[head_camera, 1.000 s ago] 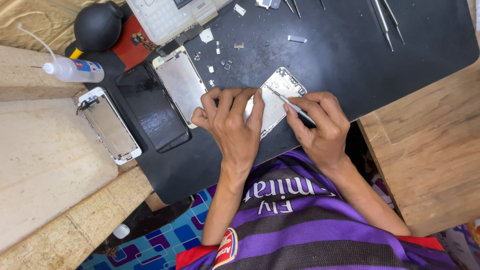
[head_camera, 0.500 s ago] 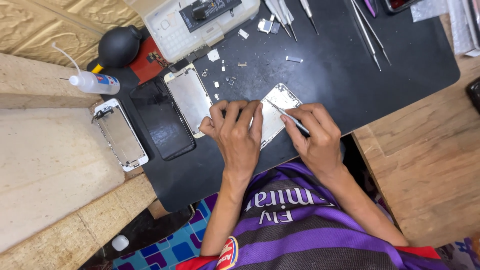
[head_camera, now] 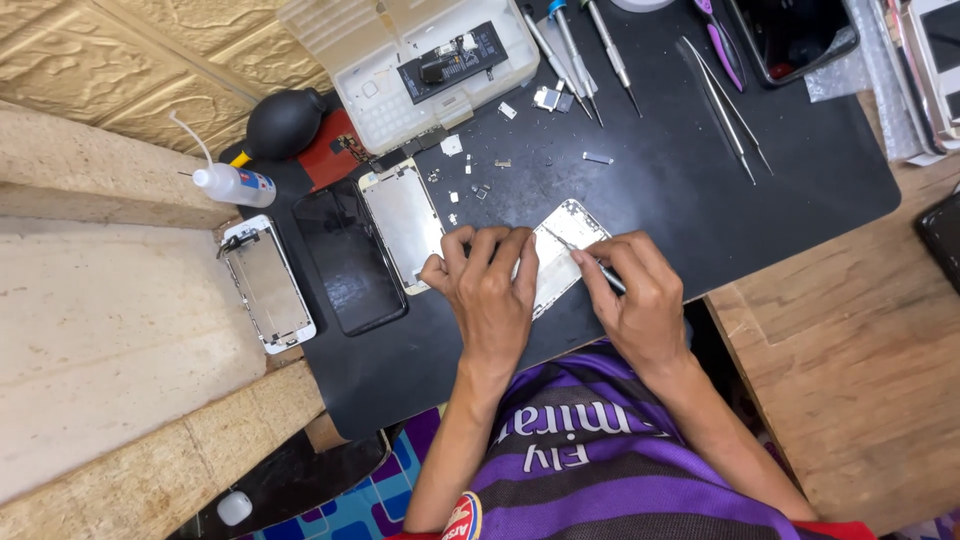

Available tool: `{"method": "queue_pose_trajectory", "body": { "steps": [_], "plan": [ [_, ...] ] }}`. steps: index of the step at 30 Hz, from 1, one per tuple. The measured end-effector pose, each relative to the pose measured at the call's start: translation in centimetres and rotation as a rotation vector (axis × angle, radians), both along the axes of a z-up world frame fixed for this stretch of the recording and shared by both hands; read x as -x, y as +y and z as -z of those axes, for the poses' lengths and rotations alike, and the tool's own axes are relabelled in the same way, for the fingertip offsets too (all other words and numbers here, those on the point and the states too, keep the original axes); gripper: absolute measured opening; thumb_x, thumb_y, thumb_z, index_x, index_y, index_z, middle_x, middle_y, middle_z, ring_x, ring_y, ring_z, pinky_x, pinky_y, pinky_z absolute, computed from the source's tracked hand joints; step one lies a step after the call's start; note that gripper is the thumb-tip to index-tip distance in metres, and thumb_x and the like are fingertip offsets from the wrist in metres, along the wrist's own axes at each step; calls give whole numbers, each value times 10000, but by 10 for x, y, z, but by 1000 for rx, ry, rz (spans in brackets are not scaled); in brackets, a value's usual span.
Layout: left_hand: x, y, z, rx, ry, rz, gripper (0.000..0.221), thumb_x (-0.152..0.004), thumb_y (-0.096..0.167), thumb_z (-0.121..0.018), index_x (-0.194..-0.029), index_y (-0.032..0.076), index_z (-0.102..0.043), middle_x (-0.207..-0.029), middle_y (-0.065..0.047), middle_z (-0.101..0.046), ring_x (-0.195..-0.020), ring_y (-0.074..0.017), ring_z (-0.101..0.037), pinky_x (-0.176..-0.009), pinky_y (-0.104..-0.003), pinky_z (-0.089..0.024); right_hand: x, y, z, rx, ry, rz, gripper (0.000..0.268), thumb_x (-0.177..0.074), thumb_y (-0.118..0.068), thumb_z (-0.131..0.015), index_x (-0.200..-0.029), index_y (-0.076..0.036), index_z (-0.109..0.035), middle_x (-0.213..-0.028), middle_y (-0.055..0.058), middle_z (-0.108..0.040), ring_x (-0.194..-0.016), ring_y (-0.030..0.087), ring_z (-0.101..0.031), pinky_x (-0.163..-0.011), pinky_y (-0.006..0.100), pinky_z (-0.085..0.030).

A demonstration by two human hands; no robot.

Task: Repairing a mobile phone by manipulating internal components and screws using a screwdriver and tweezers.

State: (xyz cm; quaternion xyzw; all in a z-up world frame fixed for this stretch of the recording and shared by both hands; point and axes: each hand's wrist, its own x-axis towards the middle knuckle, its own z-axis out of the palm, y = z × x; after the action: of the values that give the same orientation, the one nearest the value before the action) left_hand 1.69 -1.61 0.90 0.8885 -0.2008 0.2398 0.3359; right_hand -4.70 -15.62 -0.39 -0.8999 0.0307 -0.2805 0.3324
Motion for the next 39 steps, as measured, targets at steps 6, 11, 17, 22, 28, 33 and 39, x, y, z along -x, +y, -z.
{"method": "queue_pose_trajectory", "body": {
  "steps": [6, 11, 17, 22, 28, 33, 39],
  "plan": [
    [0, 2, 3, -12, -5, 6, 45, -901, 102, -740, -927, 128, -767, -801, 16, -631, -934, -226, -557, -784, -426, -277, -1, 1, 2, -8, -3, 7, 133, -941, -97, -826, -914, -17, -723, -752, 87, -606, -741, 303, -692, -679, 378, -567],
    [0, 2, -2, 4, 9, 10, 41, -909, 98, -741, -929, 119, -770, -786, 16, -620, -934, -229, -554, -786, -433, -275, -2, 2, 0, -17, 6, 20, 149, -908, -120, -847, -924, -30, -730, -755, 85, -613, -742, 299, -694, -682, 382, -570],
    [0, 3, -4, 6, 25, 6, 41, -898, 87, -754, -917, 116, -776, -761, 18, -608, -926, -226, -547, -789, -442, -270, -2, 4, -2, -7, 22, 19, 153, -933, -125, -834, -890, -30, -723, -755, 85, -620, -739, 296, -698, -669, 374, -566],
    [0, 3, -4, 9, 33, 8, 34, -900, 83, -757, -911, 104, -780, -747, 12, -604, -921, -226, -542, -793, -450, -266, -2, 6, -1, 13, 23, 35, 145, -961, -111, -813, -864, -38, -734, -742, 70, -624, -727, 272, -699, -665, 352, -562],
    [1, 3, -1, -2, 11, 3, 36, -893, 95, -765, -912, 123, -776, -760, 23, -608, -930, -220, -550, -793, -446, -273, -2, 5, -1, 3, -3, 42, 148, -953, -120, -820, -871, -38, -728, -727, 66, -602, -687, 272, -677, -619, 347, -550],
    [3, 3, -3, 7, 27, -12, 27, -889, 105, -772, -893, 130, -778, -750, 29, -622, -911, -204, -562, -794, -443, -281, -1, 5, -1, -8, 7, 42, 160, -944, -132, -820, -847, -47, -724, -709, 72, -597, -674, 285, -675, -613, 354, -546],
    [2, 4, -4, -12, 16, -17, 35, -892, 113, -765, -895, 147, -774, -741, 42, -612, -915, -186, -558, -807, -435, -282, -1, 3, 1, -4, -2, 23, 151, -925, -133, -834, -870, -48, -721, -734, 80, -593, -698, 299, -674, -631, 371, -555]
  ]
}}
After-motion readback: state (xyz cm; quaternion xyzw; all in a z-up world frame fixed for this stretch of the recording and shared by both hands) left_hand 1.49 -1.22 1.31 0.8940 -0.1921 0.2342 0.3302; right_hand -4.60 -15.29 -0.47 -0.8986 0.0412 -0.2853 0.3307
